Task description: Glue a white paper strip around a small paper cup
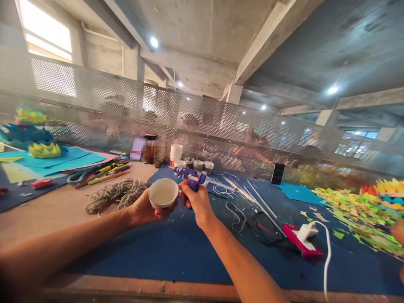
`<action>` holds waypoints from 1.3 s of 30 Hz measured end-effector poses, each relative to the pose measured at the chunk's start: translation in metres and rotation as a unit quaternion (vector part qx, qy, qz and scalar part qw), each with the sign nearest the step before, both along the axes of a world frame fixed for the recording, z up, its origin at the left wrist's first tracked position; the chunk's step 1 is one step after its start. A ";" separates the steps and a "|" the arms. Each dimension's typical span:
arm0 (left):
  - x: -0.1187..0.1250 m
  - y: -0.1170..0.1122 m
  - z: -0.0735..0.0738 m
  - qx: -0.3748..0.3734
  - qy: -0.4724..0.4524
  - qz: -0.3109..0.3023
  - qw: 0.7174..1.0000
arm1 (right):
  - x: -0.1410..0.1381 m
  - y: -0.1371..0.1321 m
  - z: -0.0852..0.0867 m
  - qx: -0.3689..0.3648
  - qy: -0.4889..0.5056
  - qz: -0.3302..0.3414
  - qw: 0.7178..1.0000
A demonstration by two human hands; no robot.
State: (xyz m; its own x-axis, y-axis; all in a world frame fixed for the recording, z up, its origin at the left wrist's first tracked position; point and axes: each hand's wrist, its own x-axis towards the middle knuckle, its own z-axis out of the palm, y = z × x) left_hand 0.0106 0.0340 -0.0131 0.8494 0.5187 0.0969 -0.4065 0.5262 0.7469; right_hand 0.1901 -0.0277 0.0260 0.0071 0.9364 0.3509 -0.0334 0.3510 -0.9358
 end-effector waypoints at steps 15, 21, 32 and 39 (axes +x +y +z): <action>0.005 -0.013 0.011 0.013 0.020 0.126 0.992 | 0.006 -0.003 -0.004 0.007 -0.058 -0.016 0.998; 0.008 -0.013 0.010 0.024 0.031 0.151 0.988 | 0.009 -0.001 -0.007 0.042 -0.117 -0.057 0.991; 0.012 -0.016 0.005 0.020 0.071 0.249 0.966 | 0.022 -0.002 -0.013 0.212 -0.320 -0.184 0.905; 0.012 -0.018 0.007 -0.006 0.054 0.212 0.976 | 0.019 -0.005 -0.009 0.165 -0.231 -0.148 0.948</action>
State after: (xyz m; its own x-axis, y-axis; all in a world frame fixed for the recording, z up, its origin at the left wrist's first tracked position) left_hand 0.0231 0.0164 -0.0057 0.5640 0.8257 0.0100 -0.5079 0.3373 0.7927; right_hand 0.2092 -0.0323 0.0174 0.0274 0.7566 0.6533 0.4981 0.5563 -0.6652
